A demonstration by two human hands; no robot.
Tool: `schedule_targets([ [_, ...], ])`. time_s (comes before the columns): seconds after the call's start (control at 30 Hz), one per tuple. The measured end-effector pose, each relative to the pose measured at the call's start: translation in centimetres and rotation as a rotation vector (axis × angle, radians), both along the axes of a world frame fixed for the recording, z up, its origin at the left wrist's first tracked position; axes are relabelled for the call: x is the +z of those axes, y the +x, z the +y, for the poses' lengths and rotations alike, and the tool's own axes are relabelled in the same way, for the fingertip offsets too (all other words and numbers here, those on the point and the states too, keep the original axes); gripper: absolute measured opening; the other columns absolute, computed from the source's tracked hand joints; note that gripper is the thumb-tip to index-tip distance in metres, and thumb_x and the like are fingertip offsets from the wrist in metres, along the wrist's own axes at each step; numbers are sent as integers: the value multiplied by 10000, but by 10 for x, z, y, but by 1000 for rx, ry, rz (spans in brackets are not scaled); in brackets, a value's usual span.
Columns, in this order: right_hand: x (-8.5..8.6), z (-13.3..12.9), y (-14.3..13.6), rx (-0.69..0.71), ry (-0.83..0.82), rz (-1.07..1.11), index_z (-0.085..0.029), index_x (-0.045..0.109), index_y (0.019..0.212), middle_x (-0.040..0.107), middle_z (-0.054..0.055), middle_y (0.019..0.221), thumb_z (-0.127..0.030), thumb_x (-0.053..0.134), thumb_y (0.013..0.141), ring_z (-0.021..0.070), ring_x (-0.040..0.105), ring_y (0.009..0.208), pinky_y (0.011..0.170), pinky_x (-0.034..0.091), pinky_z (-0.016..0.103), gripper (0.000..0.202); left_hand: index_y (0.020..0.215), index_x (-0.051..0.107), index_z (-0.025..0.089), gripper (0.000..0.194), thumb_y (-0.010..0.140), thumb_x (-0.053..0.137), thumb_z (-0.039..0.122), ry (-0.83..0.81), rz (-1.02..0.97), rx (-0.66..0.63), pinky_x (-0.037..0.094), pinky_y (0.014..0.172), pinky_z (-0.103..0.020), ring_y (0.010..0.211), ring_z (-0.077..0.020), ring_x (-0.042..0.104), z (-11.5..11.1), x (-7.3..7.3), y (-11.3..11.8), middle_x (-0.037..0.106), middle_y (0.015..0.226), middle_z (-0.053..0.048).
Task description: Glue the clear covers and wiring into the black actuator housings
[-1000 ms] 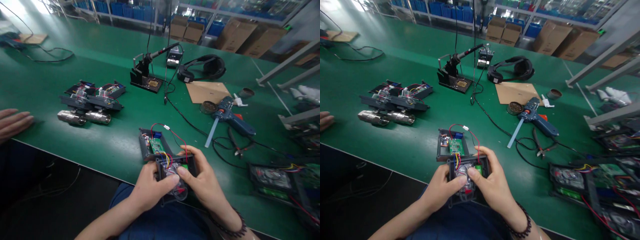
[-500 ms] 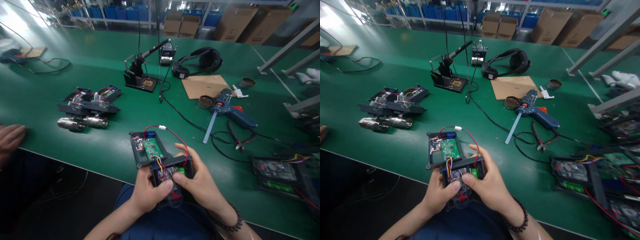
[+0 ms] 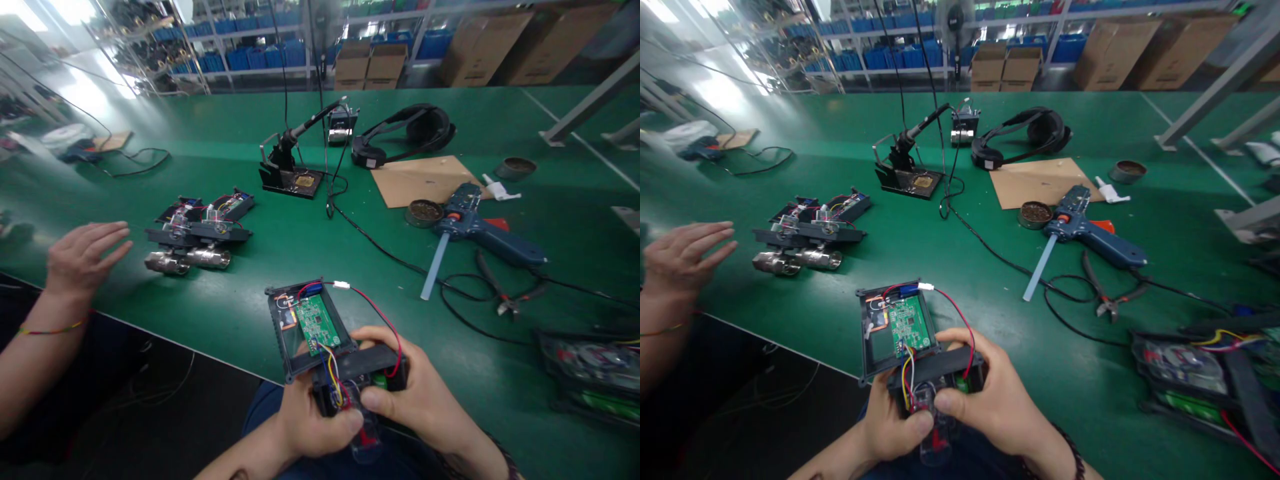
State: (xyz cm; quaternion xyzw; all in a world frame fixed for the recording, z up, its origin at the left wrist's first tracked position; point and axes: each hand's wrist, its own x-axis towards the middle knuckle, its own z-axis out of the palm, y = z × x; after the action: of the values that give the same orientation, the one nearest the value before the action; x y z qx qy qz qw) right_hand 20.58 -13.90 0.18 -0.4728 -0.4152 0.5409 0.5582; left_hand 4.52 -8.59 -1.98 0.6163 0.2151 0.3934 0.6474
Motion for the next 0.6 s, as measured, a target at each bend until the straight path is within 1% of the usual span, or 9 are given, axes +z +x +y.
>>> schedule_targets([
  [0.1, -1, -1, 1, -3, 11, -48, -260, 656, 1073, 669, 1, 871, -506, 822, 748, 162, 623, 771, 685, 500, 177, 441, 1139, 628, 168, 444, 768, 698, 403, -1, 2, -10, 588, 808, -351, 893, -280, 708, -1, -5, -1, 727, 968, -100],
  [0.2, -1, -1, 2, -6, 30, -112, -251, 665, 1018, 656, 2, 844, -547, 790, 764, 161, 609, 741, 659, 491, 182, 410, 1195, 595, 159, 502, 784, 673, 436, 9, -3, -32, 593, 793, -355, 889, -284, 708, -2, -7, -2, 723, 953, -110],
  [0.3, 1, -1, 2, -13, 38, -166, -238, 665, 941, 619, -8, 768, -594, 767, 761, 146, 562, 659, 596, 457, 178, 412, 1273, 541, 149, 577, 812, 629, 484, 43, -12, -23, 594, 789, -352, 852, -269, 713, -2, -6, 0, 710, 993, -132],
  [0.4, 1, 0, 2, 5, 40, -162, -230, 659, 911, 594, -10, 745, -618, 758, 753, 143, 526, 632, 570, 429, 184, 430, 1296, 522, 145, 600, 825, 598, 509, 59, 10, -19, 599, 774, -352, 822, -262, 716, 0, -5, 0, 699, 1029, -150],
  [0.5, 1, 2, 2, 10, 43, -137, -220, 658, 901, 585, -7, 755, -597, 769, 751, 142, 508, 641, 574, 410, 190, 420, 1270, 547, 130, 644, 800, 580, 569, 49, 106, -37, 604, 764, -388, 856, -300, 708, -2, -7, -6, 702, 1007, -160],
  [0.53, 1, 3, 1, -2, 46, -122, -214, 658, 895, 582, -6, 758, -577, 783, 745, 140, 503, 646, 581, 405, 192, 412, 1251, 566, 136, 669, 772, 592, 602, 50, 173, -4, 608, 749, -393, 870, -314, 703, -3, -9, -9, 707, 988, -151],
  [0.6, 2, 3, -2, -18, 49, -61, -195, 658, 889, 576, -6, 759, -519, 814, 723, 134, 489, 648, 591, 398, 195, 396, 1212, 602, 176, 698, 706, 634, 656, 64, 325, 105, 615, 714, -392, 897, -332, 691, -8, -13, -17, 715, 951, -117],
])
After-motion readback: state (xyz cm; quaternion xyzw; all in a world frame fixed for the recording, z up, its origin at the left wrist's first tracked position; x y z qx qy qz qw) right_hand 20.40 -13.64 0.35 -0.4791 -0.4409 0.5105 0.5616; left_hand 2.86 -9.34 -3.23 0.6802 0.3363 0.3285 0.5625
